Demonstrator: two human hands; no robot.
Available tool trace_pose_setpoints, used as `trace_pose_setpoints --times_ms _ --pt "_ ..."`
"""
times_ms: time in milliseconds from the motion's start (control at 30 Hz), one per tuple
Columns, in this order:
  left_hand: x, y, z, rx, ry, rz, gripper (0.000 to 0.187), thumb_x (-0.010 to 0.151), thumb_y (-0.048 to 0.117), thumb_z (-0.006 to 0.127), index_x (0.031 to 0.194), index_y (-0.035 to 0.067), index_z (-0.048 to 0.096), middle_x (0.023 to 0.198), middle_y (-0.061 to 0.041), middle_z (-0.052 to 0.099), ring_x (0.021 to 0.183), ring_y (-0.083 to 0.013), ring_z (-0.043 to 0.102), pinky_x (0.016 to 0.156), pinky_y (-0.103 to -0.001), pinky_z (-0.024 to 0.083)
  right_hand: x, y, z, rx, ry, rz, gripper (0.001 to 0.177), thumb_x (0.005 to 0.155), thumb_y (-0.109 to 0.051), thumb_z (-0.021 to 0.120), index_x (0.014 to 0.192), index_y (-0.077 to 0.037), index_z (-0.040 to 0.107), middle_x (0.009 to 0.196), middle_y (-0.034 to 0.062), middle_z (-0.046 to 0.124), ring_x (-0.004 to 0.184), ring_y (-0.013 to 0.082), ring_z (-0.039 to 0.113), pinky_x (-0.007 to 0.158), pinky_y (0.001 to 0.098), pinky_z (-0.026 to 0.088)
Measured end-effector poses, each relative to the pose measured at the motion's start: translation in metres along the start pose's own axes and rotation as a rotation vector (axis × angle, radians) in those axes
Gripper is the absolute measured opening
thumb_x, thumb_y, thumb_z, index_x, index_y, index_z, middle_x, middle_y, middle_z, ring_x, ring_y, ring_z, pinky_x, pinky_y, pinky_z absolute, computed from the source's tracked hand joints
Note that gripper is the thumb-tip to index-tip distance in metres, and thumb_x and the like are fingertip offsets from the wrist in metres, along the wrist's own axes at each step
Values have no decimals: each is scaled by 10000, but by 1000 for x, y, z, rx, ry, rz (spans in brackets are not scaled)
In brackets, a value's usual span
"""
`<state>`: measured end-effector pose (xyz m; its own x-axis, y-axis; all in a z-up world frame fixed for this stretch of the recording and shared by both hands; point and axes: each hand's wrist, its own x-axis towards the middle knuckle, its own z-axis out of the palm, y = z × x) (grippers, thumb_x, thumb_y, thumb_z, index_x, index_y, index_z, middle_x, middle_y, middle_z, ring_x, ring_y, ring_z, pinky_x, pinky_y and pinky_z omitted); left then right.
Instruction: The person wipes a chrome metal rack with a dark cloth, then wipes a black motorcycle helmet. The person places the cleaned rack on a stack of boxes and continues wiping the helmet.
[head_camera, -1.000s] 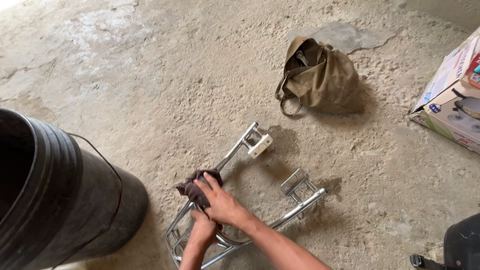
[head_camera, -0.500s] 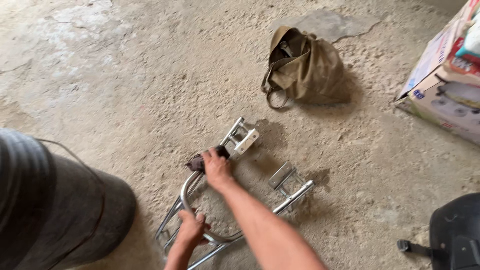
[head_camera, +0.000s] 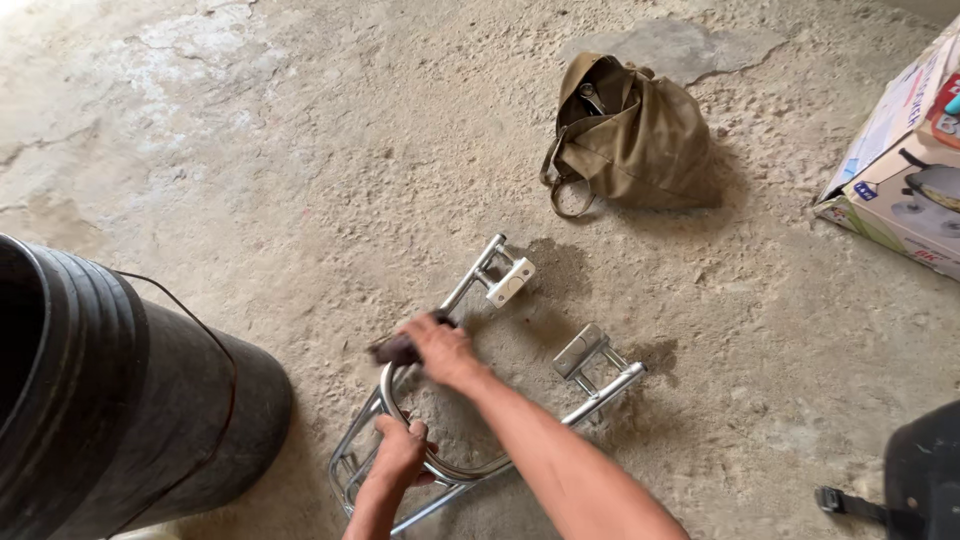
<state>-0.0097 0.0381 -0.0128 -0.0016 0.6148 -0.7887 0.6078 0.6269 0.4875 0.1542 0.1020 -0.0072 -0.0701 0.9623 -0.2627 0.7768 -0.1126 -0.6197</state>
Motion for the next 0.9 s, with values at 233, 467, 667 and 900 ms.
trace_pose_setpoints --times_ms 233,467,667,900 --pt "14 -12 5 -29 -11 52 471 1037 283 470 1296 43 158 1005 -213 716 773 -340 753 568 -464 648 29 49 5 -63 294 39 629 837 34 663 1363 -286 533 1467 47 467 1254 373 541 1060 582 405" --pt "-14 10 5 69 50 65 571 1029 263 469 1337 -44 98 947 -199 743 734 -323 746 569 -400 646 17 15 -13 187 81 46 718 801 46 664 1426 -245 465 1538 103 351 1320 430 466 1142 593 353" --pt "-17 16 6 51 56 109 636 1023 278 459 1358 -87 61 938 -212 738 740 -318 736 556 -417 632 -33 -44 -20 -312 -93 -49 769 856 -19 655 1536 -258 386 1641 124 186 1466 490 236 1207 683 161" --pt "-16 6 7 29 71 127 550 1001 276 464 1295 -79 164 918 -213 740 756 -323 749 541 -422 638 -5 1 -24 -163 193 186 632 935 -68 546 1536 -133 359 1658 208 163 1390 555 336 1143 612 372"
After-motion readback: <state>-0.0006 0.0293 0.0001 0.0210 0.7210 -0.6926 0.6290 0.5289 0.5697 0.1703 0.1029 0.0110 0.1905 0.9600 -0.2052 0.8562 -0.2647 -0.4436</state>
